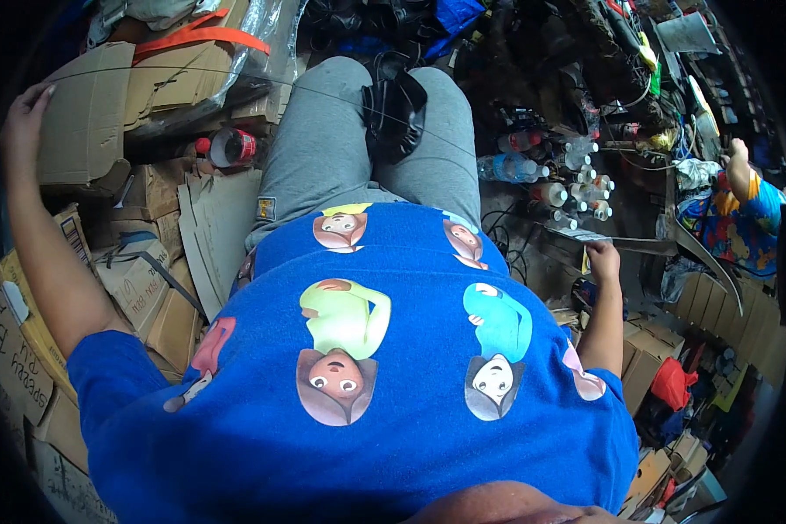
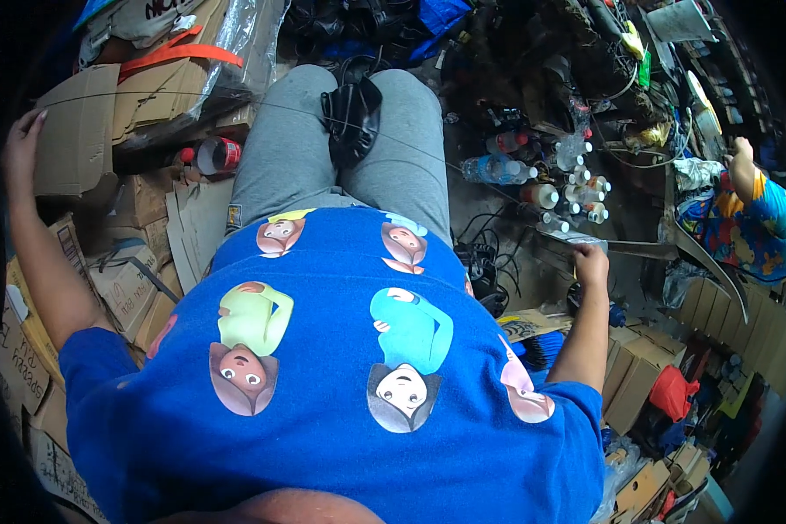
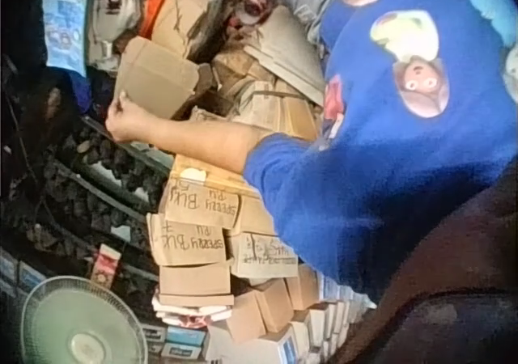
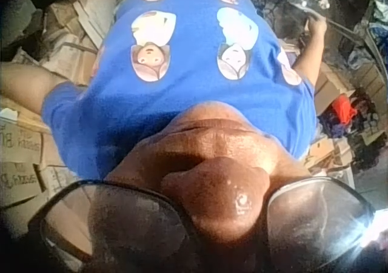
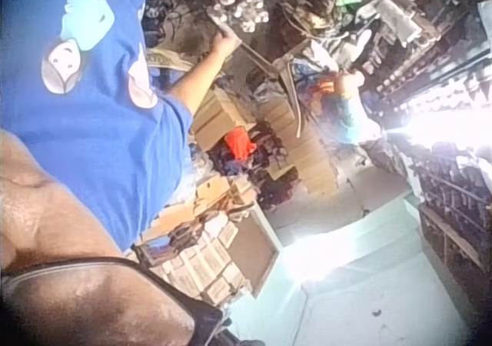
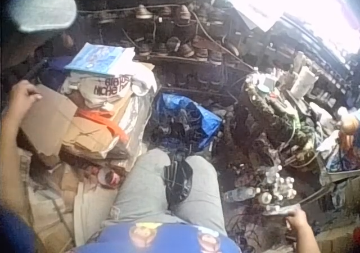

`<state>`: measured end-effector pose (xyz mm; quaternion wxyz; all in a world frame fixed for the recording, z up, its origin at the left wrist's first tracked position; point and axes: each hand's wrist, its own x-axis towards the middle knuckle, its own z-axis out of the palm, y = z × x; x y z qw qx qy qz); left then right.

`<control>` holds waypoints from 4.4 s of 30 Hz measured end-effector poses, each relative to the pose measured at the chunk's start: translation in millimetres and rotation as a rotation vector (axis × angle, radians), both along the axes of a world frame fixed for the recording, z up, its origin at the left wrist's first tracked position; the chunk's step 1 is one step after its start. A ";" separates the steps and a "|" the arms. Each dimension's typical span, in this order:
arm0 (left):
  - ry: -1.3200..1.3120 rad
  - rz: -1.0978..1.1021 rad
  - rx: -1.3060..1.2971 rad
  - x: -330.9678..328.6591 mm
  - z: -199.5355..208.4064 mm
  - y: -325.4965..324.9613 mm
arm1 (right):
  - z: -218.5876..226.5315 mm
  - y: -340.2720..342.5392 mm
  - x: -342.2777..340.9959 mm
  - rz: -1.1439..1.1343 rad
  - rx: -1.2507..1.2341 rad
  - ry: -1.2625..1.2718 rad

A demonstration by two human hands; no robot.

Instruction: Hand-stitching or finishing a black leather shoe upper in a workshop environment.

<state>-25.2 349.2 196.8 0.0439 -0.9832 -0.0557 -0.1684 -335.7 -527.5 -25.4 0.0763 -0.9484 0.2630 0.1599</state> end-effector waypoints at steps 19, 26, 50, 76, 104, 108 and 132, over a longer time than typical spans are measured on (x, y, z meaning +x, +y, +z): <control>0.944 -1.210 -0.815 -35.6 -171.3 -378.3 | 34.8 276.2 190.8 0.512 0.950 -0.313; 1.228 -1.061 -1.014 -28.9 -181.9 -373.7 | 23.5 289.2 170.3 0.511 0.968 -0.496; 0.898 -1.116 -0.759 -38.1 -186.8 -388.6 | 53.6 310.4 183.1 0.712 0.578 -0.285; 0.702 -0.280 -2.427 10.6 -195.2 -251.8 | -9.2 193.0 37.5 0.635 -0.082 -0.343; 1.150 -1.184 -0.954 -16.7 -189.6 -383.2 | 99.1 277.8 154.9 0.371 1.026 -0.228; 1.264 -1.187 -0.971 -10.9 -188.0 -387.8 | 86.3 284.6 161.2 0.534 0.715 -0.220; 1.216 -1.209 -0.891 -9.9 -183.8 -405.4 | 88.9 297.5 175.1 0.660 0.445 -0.253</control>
